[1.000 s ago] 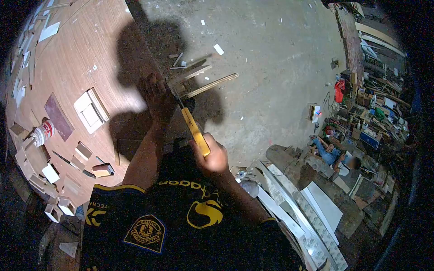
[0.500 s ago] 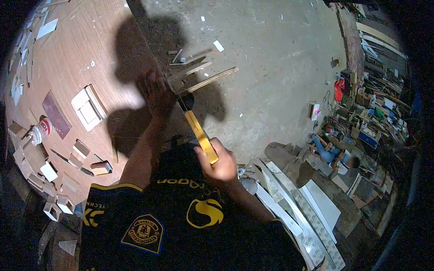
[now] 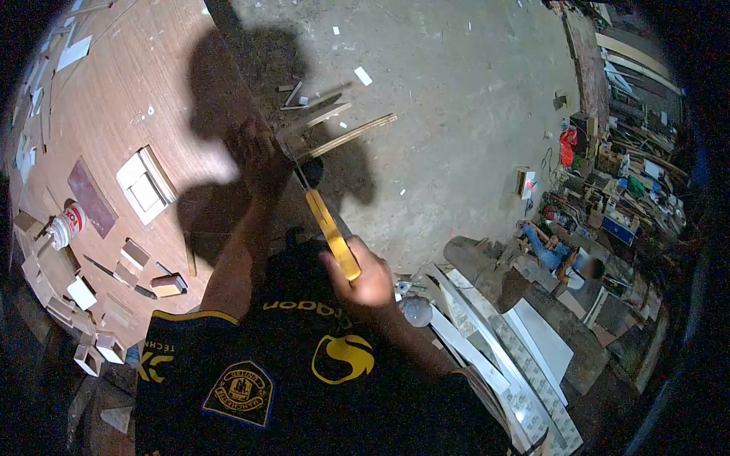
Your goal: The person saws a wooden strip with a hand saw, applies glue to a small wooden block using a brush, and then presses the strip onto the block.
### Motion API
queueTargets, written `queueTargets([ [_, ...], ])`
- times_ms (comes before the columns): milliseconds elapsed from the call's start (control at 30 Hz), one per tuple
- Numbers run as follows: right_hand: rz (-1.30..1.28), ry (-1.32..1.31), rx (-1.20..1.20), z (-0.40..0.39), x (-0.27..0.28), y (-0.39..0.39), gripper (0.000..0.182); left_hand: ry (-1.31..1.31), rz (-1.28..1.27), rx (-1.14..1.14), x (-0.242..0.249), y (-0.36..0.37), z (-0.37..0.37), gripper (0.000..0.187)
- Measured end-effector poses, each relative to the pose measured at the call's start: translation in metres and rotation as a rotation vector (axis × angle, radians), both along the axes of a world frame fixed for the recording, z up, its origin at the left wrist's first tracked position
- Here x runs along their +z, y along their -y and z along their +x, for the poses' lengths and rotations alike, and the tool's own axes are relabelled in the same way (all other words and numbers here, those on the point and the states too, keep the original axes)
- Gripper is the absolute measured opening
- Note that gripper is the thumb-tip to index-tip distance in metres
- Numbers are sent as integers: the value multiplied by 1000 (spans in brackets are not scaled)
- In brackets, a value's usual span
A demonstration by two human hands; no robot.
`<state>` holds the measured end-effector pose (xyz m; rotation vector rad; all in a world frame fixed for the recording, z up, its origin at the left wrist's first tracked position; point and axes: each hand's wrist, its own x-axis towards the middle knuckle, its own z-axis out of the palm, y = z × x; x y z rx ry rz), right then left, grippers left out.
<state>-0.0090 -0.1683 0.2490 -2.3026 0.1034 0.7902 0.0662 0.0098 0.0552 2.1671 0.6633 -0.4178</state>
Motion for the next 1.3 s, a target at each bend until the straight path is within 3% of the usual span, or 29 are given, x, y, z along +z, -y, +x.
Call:
queueTargets([
  [67, -5, -7, 71, 4, 11, -4, 19, 622, 658, 13, -64, 16, -13, 65],
  [300, -18, 95, 105, -10, 5, 3, 18, 625, 646, 9, -49, 19, -12, 63],
  [400, 14, 24, 86, -10, 8, 12, 19, 635, 639, 24, -48, 15, -12, 56],
  [467, -35, 51, 89, -14, 6, 8, 18, 606, 692, 3, -49, 18, -14, 42],
  [567, -35, 29, 53, -14, 7, 4, 18, 682, 699, -5, -65, 16, -14, 54],
  [600, -24, 18, 32, -15, 9, 6, 19, 685, 692, -10, -38, 11, -10, 54],
  [667, -4, 15, 13, -11, 13, 8, 20, -23, 70, -117, 40, -11, 5, 52],
  [700, 2, 3, 18, -8, 21, 7, 20, -23, 75, -117, 12, -5, 0, 52],
  [767, 4, -13, 19, -10, 19, 7, 20, 599, 672, -31, -68, 16, -16, 57],
  [867, -27, 87, 15, -12, 3, 8, 24, 639, 613, 10, -36, 16, -13, 52],
  [1067, 10, -36, -36, -5, 29, 8, 22, 605, 640, 17, -51, 18, -15, 50],
  [1300, -38, 23, 6, -14, 27, 13, 26, 640, 686, -14, -48, 21, -16, 40],
])
